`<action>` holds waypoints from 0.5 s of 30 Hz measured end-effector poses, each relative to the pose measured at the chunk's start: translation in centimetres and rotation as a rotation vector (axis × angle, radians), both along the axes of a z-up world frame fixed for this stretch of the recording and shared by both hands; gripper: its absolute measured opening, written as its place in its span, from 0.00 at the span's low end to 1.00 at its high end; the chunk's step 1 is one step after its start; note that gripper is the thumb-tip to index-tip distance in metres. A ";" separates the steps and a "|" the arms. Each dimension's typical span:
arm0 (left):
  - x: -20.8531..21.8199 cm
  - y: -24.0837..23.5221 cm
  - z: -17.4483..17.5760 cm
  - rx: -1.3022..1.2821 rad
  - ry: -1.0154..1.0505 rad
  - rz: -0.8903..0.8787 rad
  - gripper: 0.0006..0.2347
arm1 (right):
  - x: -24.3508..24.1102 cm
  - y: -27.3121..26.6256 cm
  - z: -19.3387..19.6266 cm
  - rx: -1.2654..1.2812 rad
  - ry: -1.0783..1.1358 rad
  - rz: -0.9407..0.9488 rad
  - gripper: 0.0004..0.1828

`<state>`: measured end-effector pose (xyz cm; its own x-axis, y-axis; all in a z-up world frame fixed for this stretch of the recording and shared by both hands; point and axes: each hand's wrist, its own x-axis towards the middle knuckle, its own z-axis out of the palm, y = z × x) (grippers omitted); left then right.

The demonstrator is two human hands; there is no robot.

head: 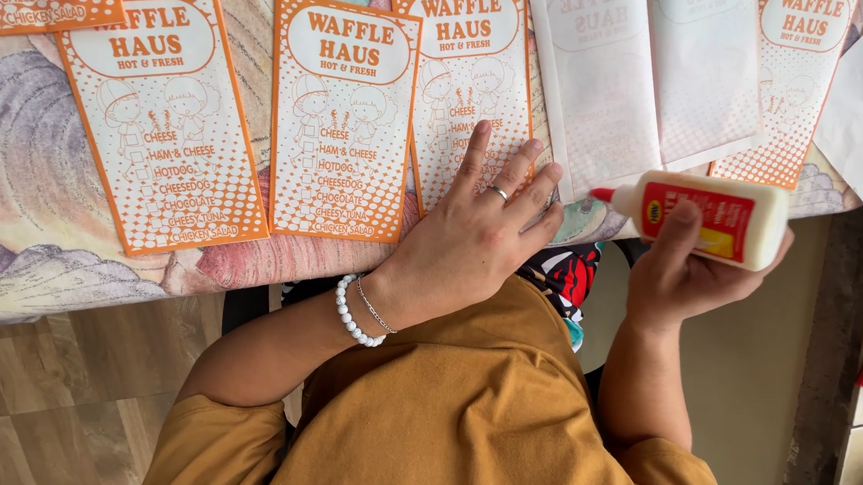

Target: Applying glue to the edges of paper sleeves and folding them to assemble bags.

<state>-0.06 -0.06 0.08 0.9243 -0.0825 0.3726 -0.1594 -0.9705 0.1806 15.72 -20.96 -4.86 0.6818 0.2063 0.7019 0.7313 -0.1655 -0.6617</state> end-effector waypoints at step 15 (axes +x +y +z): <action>0.1 0.1 0.0 -0.041 -0.005 -0.008 0.13 | 3.5 -3.5 -3.9 0.085 -0.120 0.012 0.41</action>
